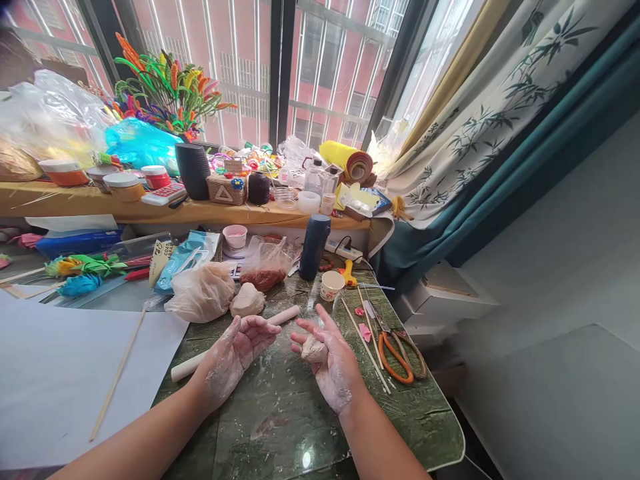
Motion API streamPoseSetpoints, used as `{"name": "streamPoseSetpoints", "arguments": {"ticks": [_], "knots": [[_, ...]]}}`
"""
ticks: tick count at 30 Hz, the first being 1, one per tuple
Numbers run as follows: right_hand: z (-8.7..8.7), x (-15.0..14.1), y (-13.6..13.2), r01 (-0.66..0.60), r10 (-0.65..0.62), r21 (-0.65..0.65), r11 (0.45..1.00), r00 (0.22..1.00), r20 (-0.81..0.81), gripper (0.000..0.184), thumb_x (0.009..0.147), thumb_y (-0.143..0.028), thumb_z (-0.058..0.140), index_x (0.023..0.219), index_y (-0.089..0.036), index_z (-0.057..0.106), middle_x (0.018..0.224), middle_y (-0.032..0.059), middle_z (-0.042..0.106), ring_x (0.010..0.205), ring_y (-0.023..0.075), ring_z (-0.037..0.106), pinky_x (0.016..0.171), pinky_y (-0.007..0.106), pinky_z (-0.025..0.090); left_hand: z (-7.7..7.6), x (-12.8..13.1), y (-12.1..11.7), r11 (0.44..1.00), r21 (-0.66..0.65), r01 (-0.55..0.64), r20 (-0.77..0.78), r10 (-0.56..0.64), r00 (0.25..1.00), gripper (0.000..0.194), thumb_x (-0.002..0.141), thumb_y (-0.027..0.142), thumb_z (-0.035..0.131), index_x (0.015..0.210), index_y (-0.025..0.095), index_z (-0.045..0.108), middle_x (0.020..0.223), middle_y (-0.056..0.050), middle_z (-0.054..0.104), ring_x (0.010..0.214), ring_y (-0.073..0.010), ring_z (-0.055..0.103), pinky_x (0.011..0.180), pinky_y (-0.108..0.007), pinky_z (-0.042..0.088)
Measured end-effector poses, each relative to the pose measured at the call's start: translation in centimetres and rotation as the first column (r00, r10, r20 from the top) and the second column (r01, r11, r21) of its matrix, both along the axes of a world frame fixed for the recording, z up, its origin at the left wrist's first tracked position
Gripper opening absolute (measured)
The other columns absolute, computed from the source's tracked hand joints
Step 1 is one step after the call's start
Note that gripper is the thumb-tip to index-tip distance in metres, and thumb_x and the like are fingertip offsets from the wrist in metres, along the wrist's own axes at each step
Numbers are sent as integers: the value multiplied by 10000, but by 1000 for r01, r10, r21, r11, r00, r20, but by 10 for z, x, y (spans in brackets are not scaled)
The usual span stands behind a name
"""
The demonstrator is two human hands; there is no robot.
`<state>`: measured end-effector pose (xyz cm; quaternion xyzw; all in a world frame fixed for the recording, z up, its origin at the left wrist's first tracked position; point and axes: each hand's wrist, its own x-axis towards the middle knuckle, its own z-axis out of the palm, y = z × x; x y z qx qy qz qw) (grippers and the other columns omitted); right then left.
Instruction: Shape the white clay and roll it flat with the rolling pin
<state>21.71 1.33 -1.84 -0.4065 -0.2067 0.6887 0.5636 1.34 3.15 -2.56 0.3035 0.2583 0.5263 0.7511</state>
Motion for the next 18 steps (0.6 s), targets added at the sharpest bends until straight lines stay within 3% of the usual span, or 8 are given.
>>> {"name": "streamPoseSetpoints", "arguments": {"ticks": [4, 8, 12, 15, 18], "knots": [[-15, 2, 1, 2, -5, -117, 993, 1000, -23, 216, 789, -303, 762, 944, -170, 692, 856, 70, 747, 827, 207, 747, 788, 332, 598, -4, 1, 0, 999, 41, -10, -94, 14, 995, 362, 882, 539, 695, 911, 180, 733, 980, -106, 770, 1028, -279, 671, 1027, -428, 456], [-5, 4, 0, 6, -6, -32, 999, 1000, 7, 302, 716, -277, 845, 937, -182, 663, 951, 81, 755, 1008, 253, 736, 988, 405, 546, -6, 3, -1, 996, 86, -19, -198, 36, 979, 391, 864, 573, 697, 869, 184, 735, 938, -104, 761, 983, -280, 662, 989, -427, 471], [4, 6, -1, -41, 29, 44, 998, 969, 247, 391, 700, -254, 862, 1013, -203, 633, 1058, 65, 732, 1085, 259, 704, 1040, 454, 502, -7, 4, -3, 993, 108, -56, -274, 84, 958, 347, 867, 528, 713, 849, 182, 727, 899, -90, 747, 934, -260, 660, 943, -384, 481], [-2, 5, -4, -162, 52, 173, 971, 859, 510, 384, 744, -212, 773, 1100, -204, 630, 1077, 77, 728, 1131, 255, 667, 1080, 478, 448, -10, 4, -3, 993, 90, -82, -267, 103, 958, 317, 874, 492, 712, 839, 177, 715, 872, -83, 739, 902, -251, 666, 907, -373, 495], [-7, 4, -3, -370, 87, 235, 899, 676, 732, 523, 771, -161, 683, 1279, -243, 590, 1252, 88, 680, 1247, 255, 592, 1123, 491, 384, -14, 4, -2, 994, 67, -88, -236, 101, 967, 303, 886, 476, 699, 840, 177, 703, 866, -78, 732, 892, -243, 667, 888, -369, 505]]}}
